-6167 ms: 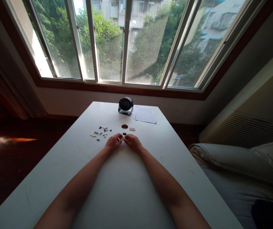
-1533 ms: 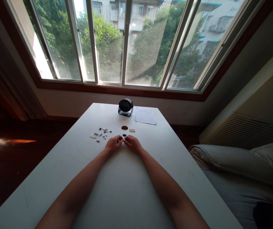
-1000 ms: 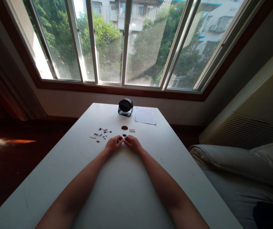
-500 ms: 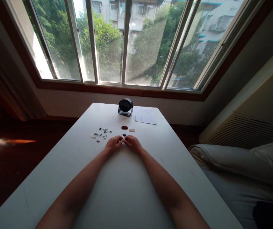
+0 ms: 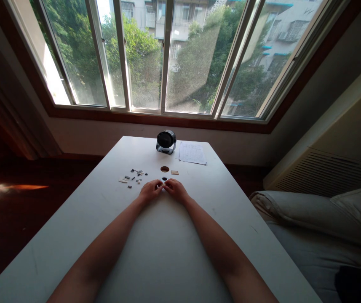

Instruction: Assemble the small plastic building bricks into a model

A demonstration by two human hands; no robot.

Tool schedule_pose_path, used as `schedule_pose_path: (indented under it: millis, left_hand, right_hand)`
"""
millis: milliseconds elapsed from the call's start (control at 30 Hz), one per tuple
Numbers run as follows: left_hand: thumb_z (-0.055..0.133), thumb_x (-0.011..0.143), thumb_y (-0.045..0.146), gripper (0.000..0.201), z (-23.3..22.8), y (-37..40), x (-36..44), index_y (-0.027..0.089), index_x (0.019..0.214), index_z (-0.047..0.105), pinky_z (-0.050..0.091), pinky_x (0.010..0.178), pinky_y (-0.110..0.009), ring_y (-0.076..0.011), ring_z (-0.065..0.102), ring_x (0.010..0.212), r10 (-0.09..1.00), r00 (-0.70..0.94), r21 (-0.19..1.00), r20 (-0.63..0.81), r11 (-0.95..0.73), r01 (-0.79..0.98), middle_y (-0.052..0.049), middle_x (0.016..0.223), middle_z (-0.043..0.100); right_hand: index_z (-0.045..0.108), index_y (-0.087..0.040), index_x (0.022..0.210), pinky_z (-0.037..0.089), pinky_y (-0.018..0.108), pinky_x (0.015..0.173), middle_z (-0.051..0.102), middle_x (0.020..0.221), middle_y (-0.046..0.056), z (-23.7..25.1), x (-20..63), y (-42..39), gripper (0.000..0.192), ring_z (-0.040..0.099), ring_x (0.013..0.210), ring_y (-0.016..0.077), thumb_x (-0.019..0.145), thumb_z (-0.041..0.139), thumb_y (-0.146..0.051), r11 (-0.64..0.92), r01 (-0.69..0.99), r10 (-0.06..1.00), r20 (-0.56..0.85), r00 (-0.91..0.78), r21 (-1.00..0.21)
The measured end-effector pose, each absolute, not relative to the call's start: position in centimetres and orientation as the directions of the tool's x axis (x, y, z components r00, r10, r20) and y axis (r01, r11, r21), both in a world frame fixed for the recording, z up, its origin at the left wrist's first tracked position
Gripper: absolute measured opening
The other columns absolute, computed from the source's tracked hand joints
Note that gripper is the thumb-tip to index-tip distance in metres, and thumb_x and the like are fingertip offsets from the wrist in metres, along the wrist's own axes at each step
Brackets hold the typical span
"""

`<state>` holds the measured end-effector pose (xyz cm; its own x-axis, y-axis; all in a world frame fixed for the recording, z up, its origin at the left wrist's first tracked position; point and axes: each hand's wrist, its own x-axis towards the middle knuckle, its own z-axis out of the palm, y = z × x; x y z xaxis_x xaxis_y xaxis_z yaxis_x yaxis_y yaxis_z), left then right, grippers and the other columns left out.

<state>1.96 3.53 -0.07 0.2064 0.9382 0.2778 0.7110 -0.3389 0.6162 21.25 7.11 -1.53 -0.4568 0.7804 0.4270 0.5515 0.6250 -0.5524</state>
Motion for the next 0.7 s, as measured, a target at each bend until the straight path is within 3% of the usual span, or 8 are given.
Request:
schedule_pose_path:
  millis: [700]
  left_hand:
    - [0.052,0.087,0.04,0.024,0.28,3.29,2.1,0.024,0.097,0.067,0.043,0.074,-0.024,-0.0145,0.058,0.076,0.94,0.214,0.619,0.266,-0.336,0.709,-0.001,0.088,0.069]
  right_hand:
    - [0.063,-0.02,0.084,0.038,0.025,0.067,0.058,0.08,0.001,-1.41,21.31,7.0,0.015,0.05,0.073,0.0144,0.089,0.06,-0.035,0.634,0.547,0.774,0.44,-0.456,-0.547]
